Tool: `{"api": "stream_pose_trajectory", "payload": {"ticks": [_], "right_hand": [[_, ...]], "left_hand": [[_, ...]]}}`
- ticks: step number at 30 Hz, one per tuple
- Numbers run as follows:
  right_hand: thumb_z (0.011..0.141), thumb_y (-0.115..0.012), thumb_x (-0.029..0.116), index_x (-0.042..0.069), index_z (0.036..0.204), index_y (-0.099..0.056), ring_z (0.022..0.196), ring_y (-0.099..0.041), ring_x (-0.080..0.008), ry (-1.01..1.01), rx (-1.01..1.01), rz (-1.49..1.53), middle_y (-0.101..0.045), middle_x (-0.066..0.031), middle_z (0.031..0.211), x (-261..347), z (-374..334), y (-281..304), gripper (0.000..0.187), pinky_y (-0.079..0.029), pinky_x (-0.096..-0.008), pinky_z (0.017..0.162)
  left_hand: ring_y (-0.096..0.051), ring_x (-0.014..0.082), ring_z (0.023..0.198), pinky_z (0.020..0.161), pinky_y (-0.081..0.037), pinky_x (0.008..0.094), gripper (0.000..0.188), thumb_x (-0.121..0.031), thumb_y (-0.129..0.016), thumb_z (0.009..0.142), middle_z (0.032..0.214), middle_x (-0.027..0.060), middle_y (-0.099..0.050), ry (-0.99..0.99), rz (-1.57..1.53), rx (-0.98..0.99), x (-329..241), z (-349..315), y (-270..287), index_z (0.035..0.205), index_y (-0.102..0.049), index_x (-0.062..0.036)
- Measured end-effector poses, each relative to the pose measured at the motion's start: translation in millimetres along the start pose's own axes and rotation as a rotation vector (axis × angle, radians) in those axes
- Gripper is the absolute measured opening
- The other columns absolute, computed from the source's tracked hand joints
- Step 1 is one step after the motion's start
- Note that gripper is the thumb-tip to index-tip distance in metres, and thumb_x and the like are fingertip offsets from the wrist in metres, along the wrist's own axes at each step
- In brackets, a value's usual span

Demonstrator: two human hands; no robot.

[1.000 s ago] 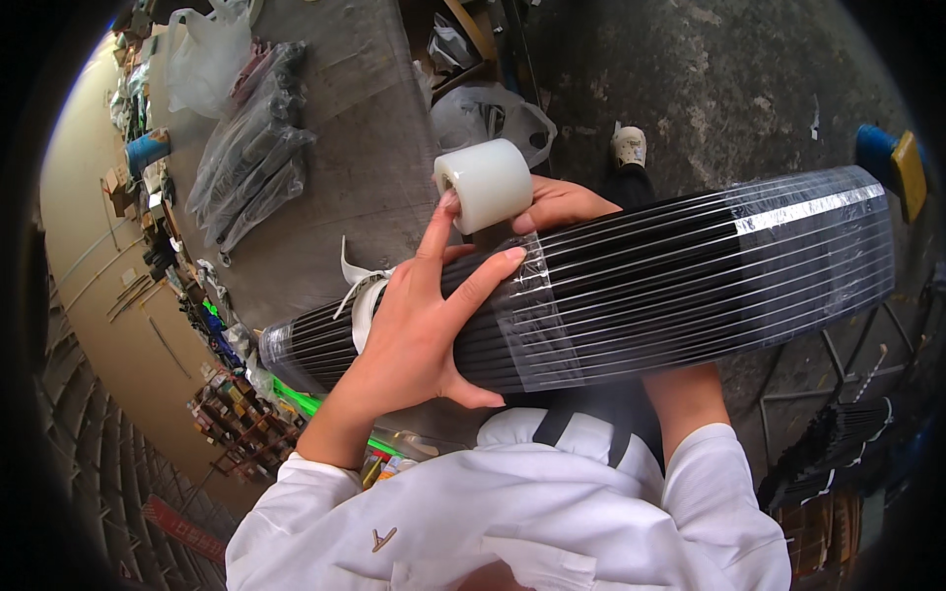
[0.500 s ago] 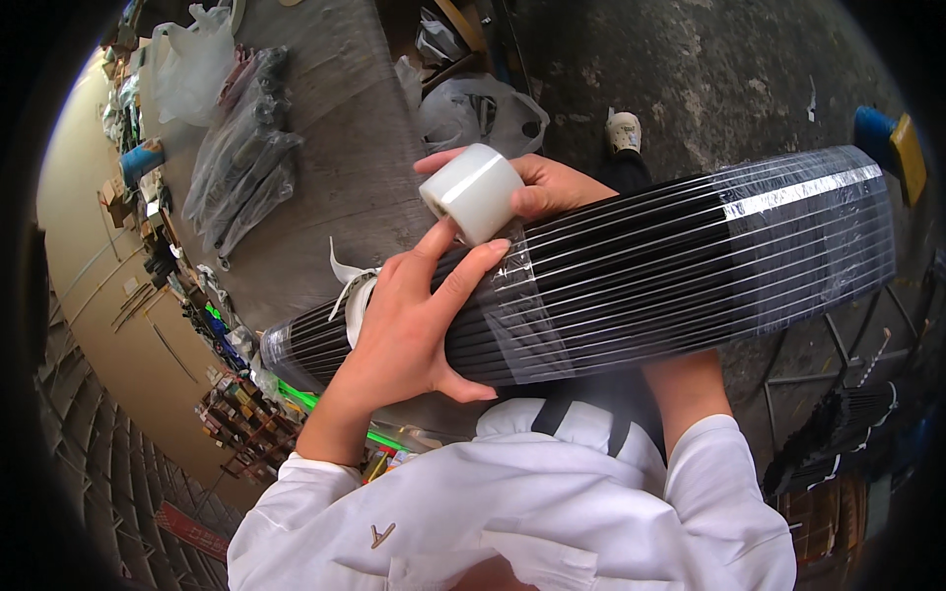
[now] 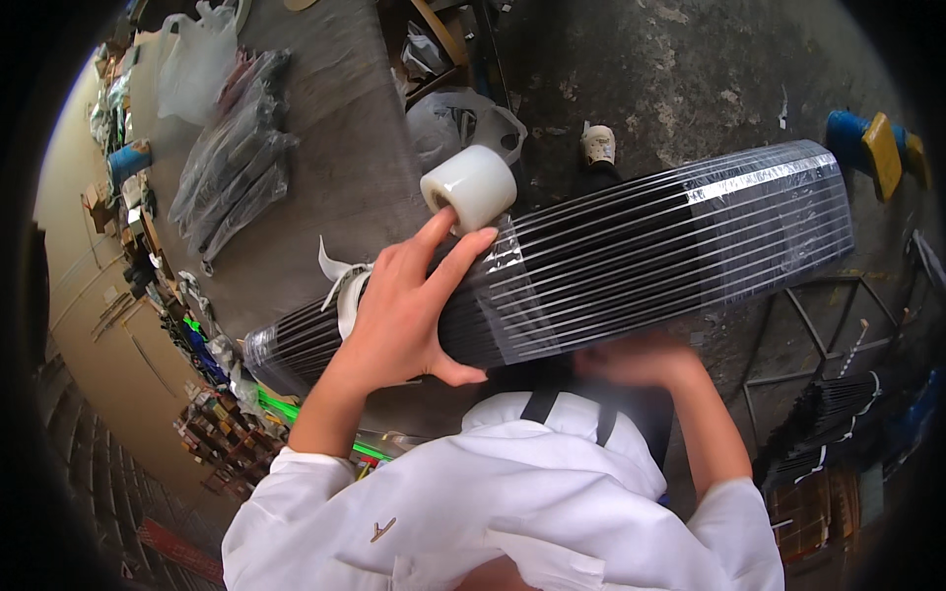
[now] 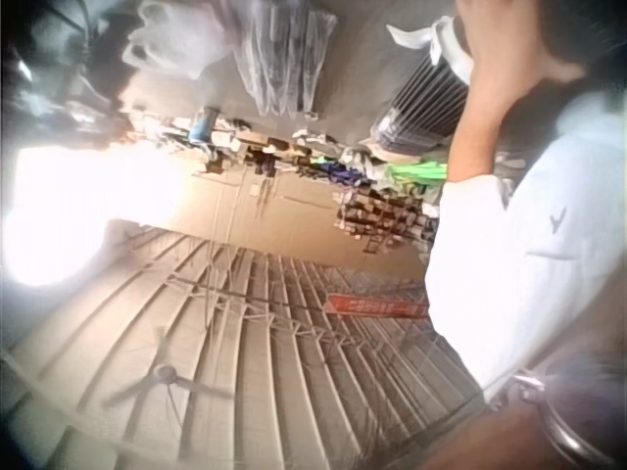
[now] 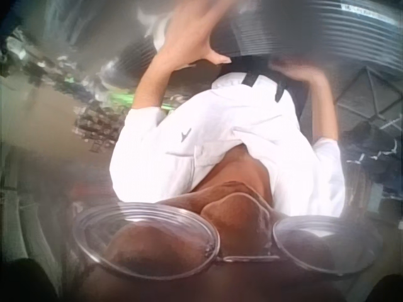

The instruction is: The person wraps a bundle of black rods with clear plastic tape, securing it with multiple layers. They then move the wrapped bundle to a stack of similar items and assist another person in tying a ribbon around a different bundle.

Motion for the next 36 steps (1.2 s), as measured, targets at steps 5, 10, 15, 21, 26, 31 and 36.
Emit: {"api": "stream_pose_trajectory", "payload": {"ticks": [5, 10, 15, 21, 26, 31, 36], "right_hand": [[0.087, -0.064, 0.015, 0.002, 0.094, -0.07, 0.088, -0.065, -0.0248, 0.75, -0.346, 0.606, -0.07, -0.0084, 0.094, 106.7, -87.4, 84.2, 0.016, -0.051, -0.0349, 0.079], [0.09, -0.056, 0.052, -0.004, 0.117, -0.06, 0.111, -0.057, -0.0366, 0.085, -1.205, -0.29, -0.059, -0.0228, 0.118, 136.4, 9.3, 143.2, 0.062, -0.046, -0.0434, 0.094], [0.08, -0.062, 0.067, -0.003, 0.099, -0.071, 0.085, -0.065, -0.0233, -0.252, -0.459, 0.311, -0.068, -0.0172, 0.087, 136.8, 65.1, 166.5, 0.073, -0.051, -0.0358, 0.074], [0.078, -0.065, 0.066, -0.002, 0.092, -0.073, 0.065, -0.059, -0.019, -0.172, -0.563, 0.404, -0.067, -0.011, 0.081, 130.7, 60.1, 154.2, 0.07, -0.045, -0.0299, 0.06], [0.075, -0.068, 0.064, -0.001, 0.093, -0.073, 0.07, -0.059, -0.0189, -0.288, -0.602, 0.328, -0.067, -0.012, 0.084, 145.4, 48.6, 156.1, 0.067, -0.043, -0.0281, 0.06], [0.074, -0.072, 0.057, -0.001, 0.094, -0.072, 0.08, -0.061, -0.0198, -0.235, -0.59, 0.466, -0.067, -0.014, 0.091, 150.8, 48.3, 156.3, 0.062, -0.045, -0.0283, 0.063], [0.074, -0.075, 0.051, -0.003, 0.099, -0.071, 0.087, -0.061, -0.0214, -0.172, -0.749, 0.496, -0.067, -0.0159, 0.095, 153.1, 46.8, 162.9, 0.059, -0.045, -0.0288, 0.072]], "left_hand": [[-0.048, 0.0379, 0.121, 0.098, -0.038, 0.0453, 0.124, -0.042, -0.089, 0.035, 0.144, 0.02, -0.036, -0.035, 0.014, -0.054, 4.5, -8.4, -3.4, 0.146, -0.039, -0.0151], [-0.049, 0.0373, 0.119, 0.096, -0.039, 0.0447, 0.122, -0.045, -0.089, 0.038, 0.145, 0.019, -0.035, -0.098, 0.045, -0.113, 6.3, -8.9, -6.5, 0.145, -0.039, -0.0141], [-0.051, 0.0358, 0.114, 0.094, -0.04, 0.0437, 0.122, -0.049, -0.089, 0.041, 0.144, 0.0186, -0.036, -0.106, 0.081, -0.137, 9.1, -12.6, -9.2, 0.145, -0.038, -0.0136], [-0.054, 0.0348, 0.111, 0.095, -0.041, 0.0434, 0.12, -0.05, -0.089, 0.042, 0.145, 0.0193, -0.036, -0.11, 0.094, -0.152, 12.3, -15.3, -13.1, 0.144, -0.038, -0.0123], [-0.054, 0.0354, 0.112, 0.094, -0.042, 0.0437, 0.119, -0.049, -0.089, 0.043, 0.145, 0.0201, -0.036, -0.119, 0.104, -0.163, 12.6, -16.1, -12.7, 0.144, -0.038, -0.0118], [-0.054, 0.0378, 0.112, 0.094, -0.043, 0.0448, 0.118, -0.048, -0.09, 0.044, 0.144, 0.0219, -0.035, -0.111, 0.12, -0.164, 12.1, -17.1, -12.2, 0.144, -0.038, -0.0114], [-0.056, 0.0382, 0.107, 0.092, -0.044, 0.0448, 0.118, -0.049, -0.09, 0.044, 0.146, 0.0256, -0.026, -0.112, 0.11, -0.183, 11.3, -15.4, -9.9, 0.143, -0.04, -0.0106]]}}
Point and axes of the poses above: each hand's wrist, its own z-axis towards the middle knuckle, its own y-axis out of the back of the hand, x = y × z, the point moved 2 cm from there along z, towards the middle knuckle
